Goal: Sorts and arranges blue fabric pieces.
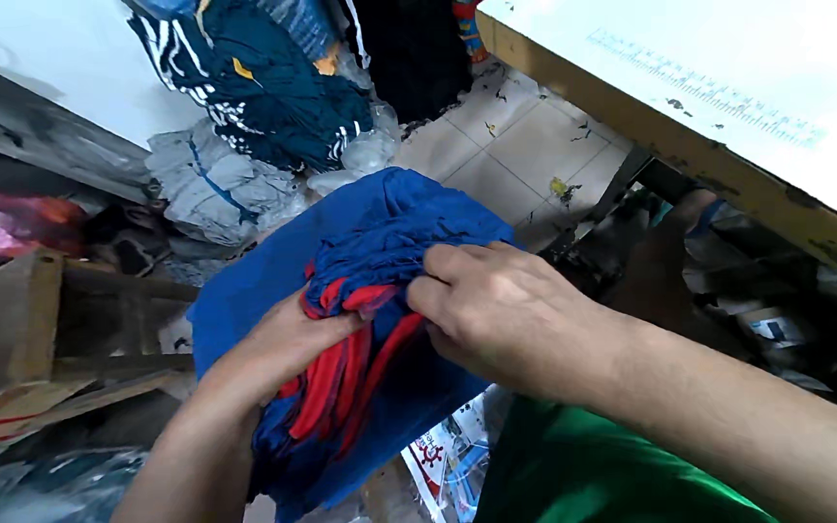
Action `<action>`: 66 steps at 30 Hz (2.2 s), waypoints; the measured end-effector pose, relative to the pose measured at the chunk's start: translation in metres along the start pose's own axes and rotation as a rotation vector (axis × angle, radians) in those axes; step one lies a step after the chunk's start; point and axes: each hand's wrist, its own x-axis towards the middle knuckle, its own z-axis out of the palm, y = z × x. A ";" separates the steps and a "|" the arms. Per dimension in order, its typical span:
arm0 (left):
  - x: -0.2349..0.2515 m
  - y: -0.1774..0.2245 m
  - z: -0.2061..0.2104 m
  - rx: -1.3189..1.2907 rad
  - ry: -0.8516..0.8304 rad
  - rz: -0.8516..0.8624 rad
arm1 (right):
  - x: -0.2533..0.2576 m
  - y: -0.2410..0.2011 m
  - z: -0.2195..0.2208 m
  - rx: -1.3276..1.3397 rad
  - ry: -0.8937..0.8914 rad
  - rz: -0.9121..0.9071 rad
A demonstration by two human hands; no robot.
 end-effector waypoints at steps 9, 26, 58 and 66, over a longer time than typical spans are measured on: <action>0.019 -0.073 0.026 0.035 0.099 0.368 | 0.016 0.009 0.010 0.120 -0.076 0.149; 0.087 -0.083 -0.005 -0.388 -0.113 0.470 | -0.106 0.046 0.042 -0.010 0.071 0.134; 0.081 -0.039 -0.008 -0.088 0.117 0.211 | -0.127 0.064 0.050 0.356 -1.065 0.694; 0.091 -0.055 -0.011 -0.143 0.104 0.272 | -0.109 0.062 0.041 0.323 -1.129 0.807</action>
